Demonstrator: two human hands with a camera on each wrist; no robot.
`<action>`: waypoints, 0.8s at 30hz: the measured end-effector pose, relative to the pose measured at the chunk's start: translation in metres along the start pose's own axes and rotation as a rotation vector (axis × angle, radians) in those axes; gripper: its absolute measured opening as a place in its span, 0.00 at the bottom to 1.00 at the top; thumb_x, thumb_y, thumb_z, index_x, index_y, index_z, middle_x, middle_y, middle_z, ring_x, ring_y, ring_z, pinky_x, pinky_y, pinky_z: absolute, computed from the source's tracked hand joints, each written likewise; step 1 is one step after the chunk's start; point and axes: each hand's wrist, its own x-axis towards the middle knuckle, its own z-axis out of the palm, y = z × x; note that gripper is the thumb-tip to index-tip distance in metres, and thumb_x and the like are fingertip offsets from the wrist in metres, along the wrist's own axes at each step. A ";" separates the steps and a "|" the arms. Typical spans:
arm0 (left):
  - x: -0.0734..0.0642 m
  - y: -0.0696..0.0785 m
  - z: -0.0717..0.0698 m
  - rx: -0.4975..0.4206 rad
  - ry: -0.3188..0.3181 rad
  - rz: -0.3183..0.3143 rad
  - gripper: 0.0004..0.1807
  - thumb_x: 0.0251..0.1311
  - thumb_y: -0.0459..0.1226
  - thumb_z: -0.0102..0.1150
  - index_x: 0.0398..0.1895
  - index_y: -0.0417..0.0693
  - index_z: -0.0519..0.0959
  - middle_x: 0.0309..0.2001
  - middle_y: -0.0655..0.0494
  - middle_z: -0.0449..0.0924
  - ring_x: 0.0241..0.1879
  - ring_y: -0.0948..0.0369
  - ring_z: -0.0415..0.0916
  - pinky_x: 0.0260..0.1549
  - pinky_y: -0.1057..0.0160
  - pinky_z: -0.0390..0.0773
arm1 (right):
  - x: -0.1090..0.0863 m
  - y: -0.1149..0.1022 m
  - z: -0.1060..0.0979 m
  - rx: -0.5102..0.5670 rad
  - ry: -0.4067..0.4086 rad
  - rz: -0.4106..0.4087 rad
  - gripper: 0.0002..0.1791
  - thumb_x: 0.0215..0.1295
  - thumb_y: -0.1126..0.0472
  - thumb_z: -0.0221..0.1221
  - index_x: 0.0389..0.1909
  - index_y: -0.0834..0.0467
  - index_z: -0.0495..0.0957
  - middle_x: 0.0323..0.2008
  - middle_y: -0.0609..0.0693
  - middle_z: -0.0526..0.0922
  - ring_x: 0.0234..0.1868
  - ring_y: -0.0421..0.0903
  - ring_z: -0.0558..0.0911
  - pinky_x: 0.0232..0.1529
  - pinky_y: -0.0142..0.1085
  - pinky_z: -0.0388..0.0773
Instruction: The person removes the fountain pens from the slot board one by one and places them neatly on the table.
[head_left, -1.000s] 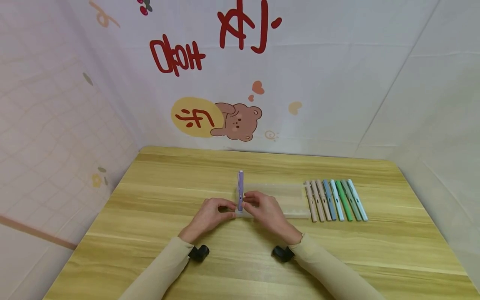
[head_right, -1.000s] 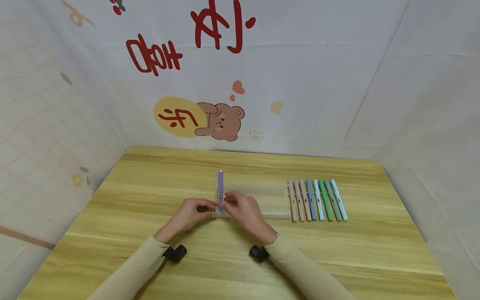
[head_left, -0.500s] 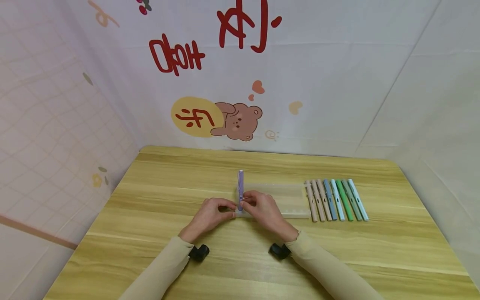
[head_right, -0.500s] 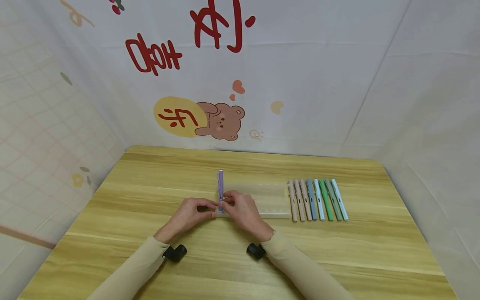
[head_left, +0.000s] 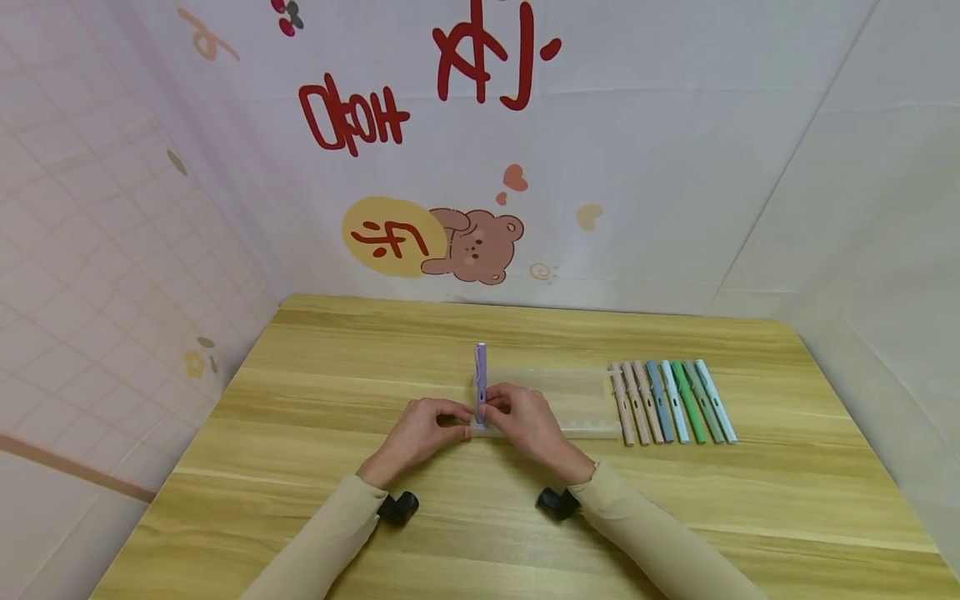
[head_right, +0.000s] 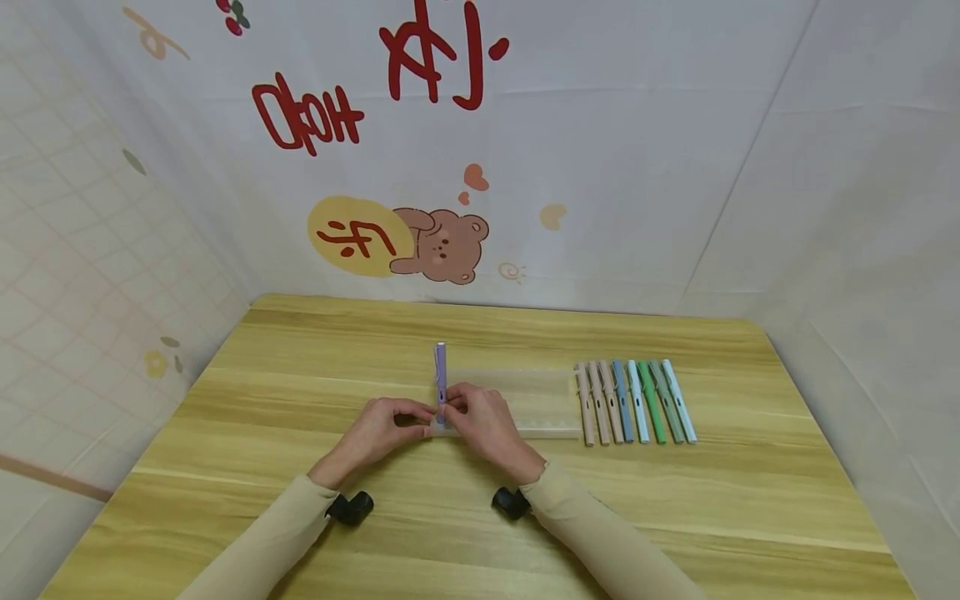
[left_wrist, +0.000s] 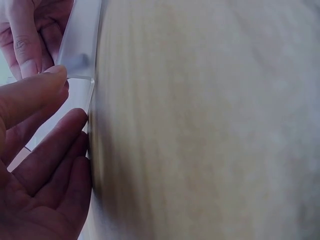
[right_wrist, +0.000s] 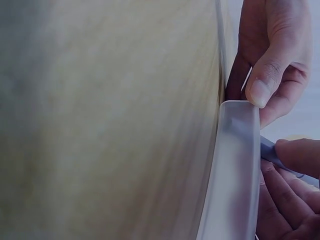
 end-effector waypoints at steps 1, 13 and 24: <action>0.000 0.000 0.000 -0.001 -0.003 -0.003 0.06 0.60 0.37 0.74 0.41 0.51 0.91 0.48 0.59 0.89 0.54 0.54 0.83 0.56 0.49 0.79 | 0.000 0.000 0.000 0.001 0.001 -0.001 0.09 0.70 0.62 0.67 0.46 0.62 0.85 0.38 0.50 0.90 0.42 0.47 0.89 0.44 0.43 0.85; -0.001 0.000 0.000 -0.014 -0.007 -0.005 0.07 0.60 0.36 0.74 0.42 0.50 0.90 0.49 0.59 0.89 0.55 0.54 0.83 0.58 0.48 0.78 | -0.002 -0.001 0.000 0.023 0.048 -0.004 0.10 0.71 0.61 0.66 0.48 0.62 0.85 0.39 0.51 0.90 0.43 0.47 0.89 0.45 0.43 0.85; -0.001 -0.001 0.000 -0.013 -0.008 -0.003 0.06 0.61 0.38 0.74 0.41 0.51 0.91 0.48 0.58 0.89 0.55 0.53 0.83 0.58 0.47 0.77 | -0.005 -0.006 -0.002 0.024 0.129 -0.047 0.09 0.70 0.61 0.67 0.48 0.58 0.85 0.39 0.48 0.90 0.41 0.46 0.89 0.45 0.46 0.85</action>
